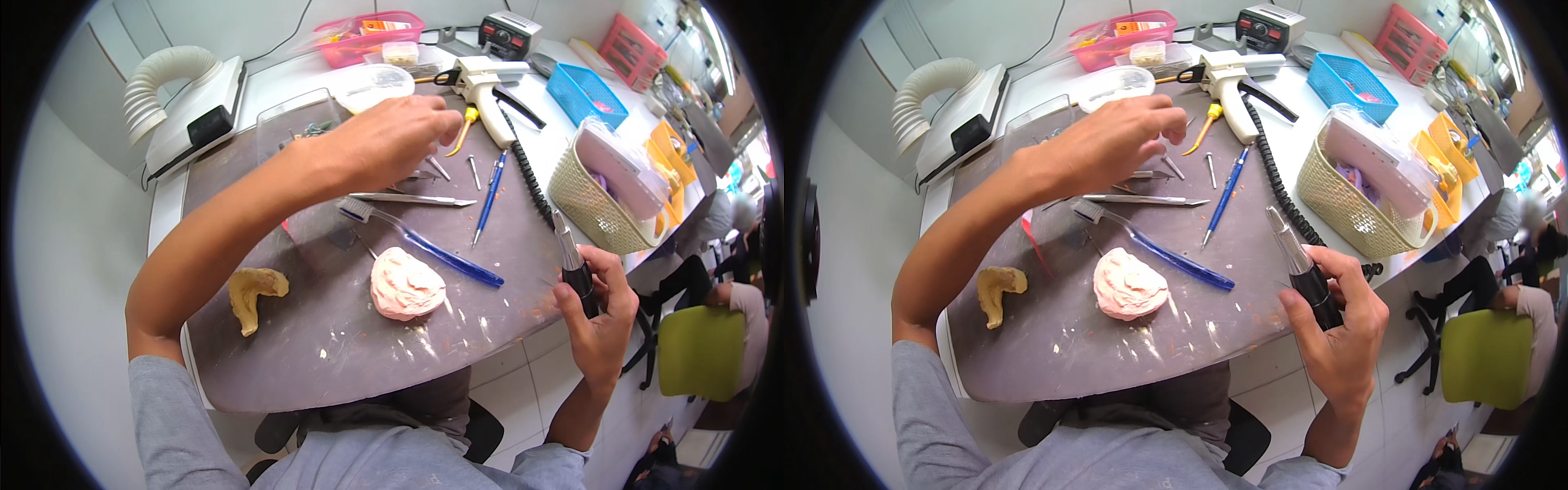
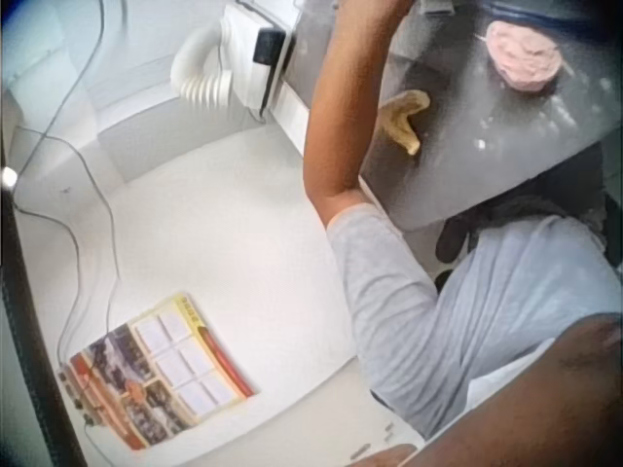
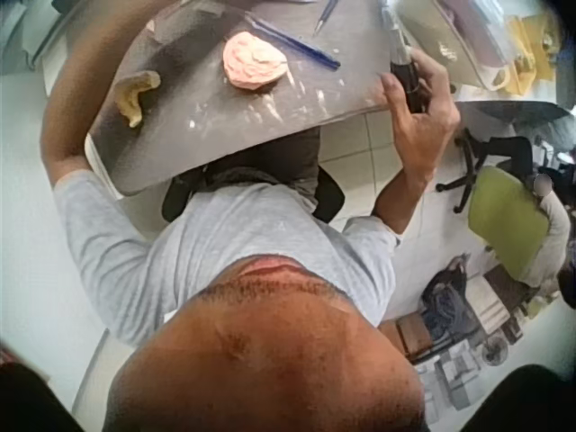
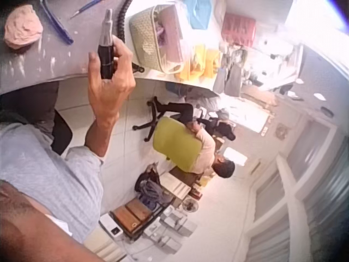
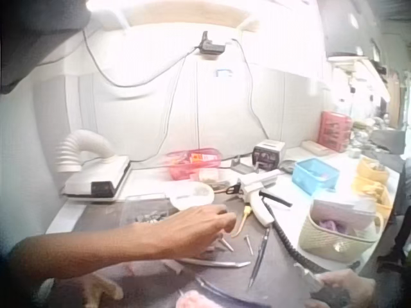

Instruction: The person fits a dental crown onto a plaster mold and uses a rotary tool to polish and shape the surface.

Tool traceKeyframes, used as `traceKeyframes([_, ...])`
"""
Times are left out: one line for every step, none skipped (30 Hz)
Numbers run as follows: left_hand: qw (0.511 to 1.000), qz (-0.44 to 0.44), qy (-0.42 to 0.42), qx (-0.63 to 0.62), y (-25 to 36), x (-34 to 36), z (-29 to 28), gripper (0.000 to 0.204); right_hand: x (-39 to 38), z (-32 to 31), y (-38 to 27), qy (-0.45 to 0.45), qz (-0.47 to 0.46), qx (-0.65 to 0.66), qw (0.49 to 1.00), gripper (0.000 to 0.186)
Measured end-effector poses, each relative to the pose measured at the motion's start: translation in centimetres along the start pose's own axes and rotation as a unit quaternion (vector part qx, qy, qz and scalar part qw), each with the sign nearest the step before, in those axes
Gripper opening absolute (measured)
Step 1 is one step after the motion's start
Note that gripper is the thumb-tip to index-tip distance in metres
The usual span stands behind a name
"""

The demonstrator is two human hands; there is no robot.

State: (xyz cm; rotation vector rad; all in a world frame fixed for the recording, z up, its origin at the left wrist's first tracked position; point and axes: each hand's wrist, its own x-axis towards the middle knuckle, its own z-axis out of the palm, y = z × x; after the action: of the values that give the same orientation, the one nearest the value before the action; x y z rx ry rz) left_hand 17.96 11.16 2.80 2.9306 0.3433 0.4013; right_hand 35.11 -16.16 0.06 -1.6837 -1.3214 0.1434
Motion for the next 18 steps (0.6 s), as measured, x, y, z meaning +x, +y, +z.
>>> traceKeyframes([1.0, -0.007, 0.01, -0.009, -0.1, -0.4, -0.7, 0.008, -0.1, 0.0, -0.1, -0.006, 0.001, -0.005, 1.0, 0.037])
traceKeyframes([0.999, -0.025, -0.025, 0.01, 0.1, -0.8, -1.5, 0.007, -0.2, 0.0, -0.2, -0.012, 0.001, -0.011, 1.0, 0.037])
traceKeyframes([0.998, -0.037, -0.057, -0.007, 0.0, -1.3, -1.8, 0.007, -0.2, 0.1, -0.3, -0.014, -0.004, -0.014, 1.0, 0.037])
traceKeyframes([0.995, -0.049, -0.088, -0.024, -0.1, -1.8, -2.2, 0.006, -0.3, 0.1, -0.4, -0.016, -0.008, -0.018, 1.0, 0.037])
traceKeyframes([0.99, -0.06, -0.119, -0.042, -0.1, -2.3, -2.5, 0.006, -0.4, 0.2, -0.5, -0.017, -0.013, -0.021, 1.0, 0.038])
traceKeyframes([0.99, -0.06, -0.122, -0.035, -0.1, -2.7, -2.5, 0.005, -0.4, 0.3, -0.7, -0.02, -0.01, -0.019, 1.0, 0.038])
traceKeyframes([0.99, -0.061, -0.126, -0.029, -0.2, -3.1, -2.3, 0.005, -0.5, 0.3, -0.8, -0.023, -0.006, -0.018, 1.0, 0.038])
traceKeyframes([0.989, -0.06, -0.13, -0.022, -0.1, -3.4, -2.0, 0.004, -0.6, 0.4, -1.0, -0.025, -0.002, -0.016, 1.0, 0.038])
traceKeyframes([0.991, -0.05, -0.121, 0.006, 0.0, -3.7, -1.8, 0.004, -0.6, 0.4, -1.2, -0.031, -0.004, -0.018, 0.999, 0.038])
traceKeyframes([0.992, -0.04, -0.113, 0.034, 0.1, -3.9, -1.6, 0.004, -0.7, 0.5, -1.3, -0.037, -0.006, -0.02, 0.999, 0.038])
traceKeyframes([0.992, -0.03, -0.105, 0.061, 0.1, -4.1, -1.3, 0.005, -0.7, 0.5, -1.4, -0.043, -0.007, -0.022, 0.999, 0.038])
traceKeyframes([0.992, -0.011, -0.092, 0.08, -0.1, -4.3, -0.9, 0.005, -0.8, 0.6, -1.6, -0.047, -0.005, -0.018, 0.999, 0.038])
traceKeyframes([0.992, 0.007, -0.079, 0.1, -0.4, -4.5, -0.4, 0.005, -0.8, 0.7, -1.8, -0.051, -0.004, -0.014, 0.999, 0.037])
traceKeyframes([0.99, 0.026, -0.067, 0.119, -0.6, -4.7, -0.1, 0.005, -0.9, 0.8, -2.1, -0.054, -0.002, -0.011, 0.998, 0.037])
traceKeyframes([0.989, 0.035, -0.062, 0.133, -0.6, -4.8, 0.0, 0.005, -0.9, 0.9, -2.2, -0.057, -0.016, -0.016, 0.998, 0.036])
traceKeyframes([0.986, 0.045, -0.057, 0.147, -0.5, -4.9, 0.0, 0.005, -0.8, 0.9, -2.3, -0.06, -0.03, -0.022, 0.998, 0.036])
traceKeyframes([0.984, 0.055, -0.052, 0.162, -0.5, -5.0, -0.1, 0.005, -0.8, 1.0, -2.4, -0.063, -0.043, -0.028, 0.997, 0.035])
traceKeyframes([0.983, 0.057, -0.054, 0.164, -0.6, -5.2, -0.2, 0.005, -0.8, 1.3, -2.5, -0.061, -0.05, -0.023, 0.997, 0.033])
